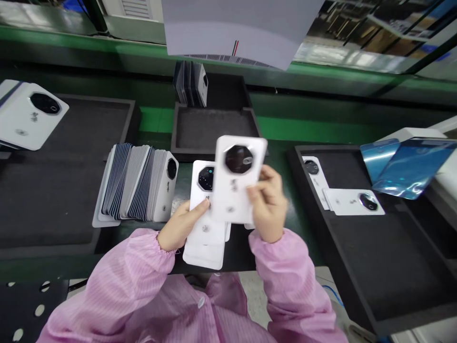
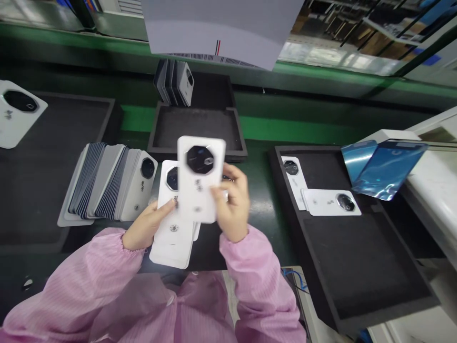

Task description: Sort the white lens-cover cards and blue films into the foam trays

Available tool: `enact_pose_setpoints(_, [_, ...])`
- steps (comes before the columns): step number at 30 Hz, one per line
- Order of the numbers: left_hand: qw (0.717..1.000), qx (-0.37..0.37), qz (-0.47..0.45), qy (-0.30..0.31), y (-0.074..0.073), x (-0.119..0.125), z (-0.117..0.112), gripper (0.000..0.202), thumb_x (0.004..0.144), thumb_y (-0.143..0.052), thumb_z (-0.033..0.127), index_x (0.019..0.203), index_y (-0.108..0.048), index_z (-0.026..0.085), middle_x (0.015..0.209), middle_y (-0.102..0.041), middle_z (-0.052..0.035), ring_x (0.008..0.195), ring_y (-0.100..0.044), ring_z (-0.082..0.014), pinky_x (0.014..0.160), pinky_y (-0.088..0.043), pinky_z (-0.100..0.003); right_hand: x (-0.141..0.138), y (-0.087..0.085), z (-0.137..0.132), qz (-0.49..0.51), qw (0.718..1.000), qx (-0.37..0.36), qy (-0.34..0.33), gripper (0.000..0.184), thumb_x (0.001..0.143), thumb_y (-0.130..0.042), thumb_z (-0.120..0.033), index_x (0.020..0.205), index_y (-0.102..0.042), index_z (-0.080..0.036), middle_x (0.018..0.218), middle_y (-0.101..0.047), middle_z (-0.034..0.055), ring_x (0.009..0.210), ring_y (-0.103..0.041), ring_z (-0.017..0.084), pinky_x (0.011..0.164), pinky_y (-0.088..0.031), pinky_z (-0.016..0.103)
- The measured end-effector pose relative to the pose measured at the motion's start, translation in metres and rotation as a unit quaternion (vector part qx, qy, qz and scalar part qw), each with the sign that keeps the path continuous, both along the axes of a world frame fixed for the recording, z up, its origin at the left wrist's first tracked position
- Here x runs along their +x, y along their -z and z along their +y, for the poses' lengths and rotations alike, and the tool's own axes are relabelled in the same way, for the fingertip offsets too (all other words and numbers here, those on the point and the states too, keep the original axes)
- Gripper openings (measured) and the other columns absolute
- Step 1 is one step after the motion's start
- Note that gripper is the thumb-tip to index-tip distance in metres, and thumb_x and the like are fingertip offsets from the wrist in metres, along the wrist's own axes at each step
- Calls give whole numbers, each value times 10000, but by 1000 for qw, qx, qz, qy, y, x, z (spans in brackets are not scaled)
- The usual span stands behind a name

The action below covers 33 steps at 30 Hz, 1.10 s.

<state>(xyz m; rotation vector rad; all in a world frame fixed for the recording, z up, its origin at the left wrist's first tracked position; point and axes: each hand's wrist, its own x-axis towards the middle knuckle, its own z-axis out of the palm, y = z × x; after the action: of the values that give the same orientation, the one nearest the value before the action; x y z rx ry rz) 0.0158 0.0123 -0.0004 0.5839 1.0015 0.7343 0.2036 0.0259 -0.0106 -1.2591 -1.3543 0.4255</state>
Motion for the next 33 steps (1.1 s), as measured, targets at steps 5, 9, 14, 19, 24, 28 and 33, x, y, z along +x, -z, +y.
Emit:
enact_pose_setpoints(5, [998, 6, 12, -67, -2, -6, 3, 361, 715, -702, 349, 1007, -648, 145, 852, -734, -73, 721, -684, -206, 636, -541, -285, 58, 12, 1, 126, 978, -146, 82, 278, 804, -538, -442, 696, -518, -187, 613, -519, -22, 552, -496, 117, 523, -387, 235])
enact_pose_setpoints(9, [997, 23, -3, -67, -1, -7, 1, 361, 712, -703, 354, 1001, -650, 143, 827, -734, -69, 704, -681, -202, 621, -539, -284, 62, 31, -6, -99, 944, -312, 49, 343, 770, -545, -471, 587, -514, -182, 540, -491, -10, 506, -445, 133, 496, -325, 254])
enact_pose_setpoints(14, [998, 50, -1, -40, 3, -8, -3, 321, 722, -691, 368, 944, -655, 140, 786, -728, -61, 650, -666, -179, 596, -534, -277, 34, 14, -12, -260, 926, -217, 164, 193, 747, -588, -368, 722, -568, -178, 813, -537, 54, 622, -498, 162, 595, -398, 319])
enact_pose_setpoints(19, [997, 76, 28, 4, 5, -8, -5, 298, 736, -673, 385, 914, -661, 147, 805, -725, -60, 669, -663, -176, 613, -527, -272, -1, -35, 5, -114, 983, -119, -86, 190, 767, -619, -353, 905, -609, -223, 959, -581, 62, 894, -560, 199, 749, -468, 340])
enact_pose_setpoints(24, [998, 63, 24, 17, 6, -4, -4, 400, 727, -653, 468, 955, -669, 140, 786, -723, -69, 638, -655, -184, 579, -500, -269, -24, -32, 30, 7, 976, -127, -175, 143, 739, -655, -333, 761, -599, -204, 1101, -566, 72, 1037, -543, 223, 886, -430, 391])
enact_pose_setpoints(28, [997, 59, -30, -37, 6, 0, -1, 545, 774, -522, 585, 1081, -638, 150, 958, -717, -101, 859, -657, -244, 757, -485, -327, -25, -9, 27, 46, 981, -103, -160, 103, 781, -616, -300, 800, -582, -204, 1094, -550, 73, 1031, -536, 207, 873, -436, 372])
enact_pose_setpoints(33, [996, 64, -51, -38, 10, 0, 0, 600, 789, -427, 643, 1099, -636, 174, 1056, -694, -89, 1008, -609, -276, 852, -451, -359, -22, -2, 22, 34, 980, -100, -168, 118, 819, -570, -298, 907, -565, -219, 1142, -534, 69, 1072, -517, 209, 901, -428, 380])
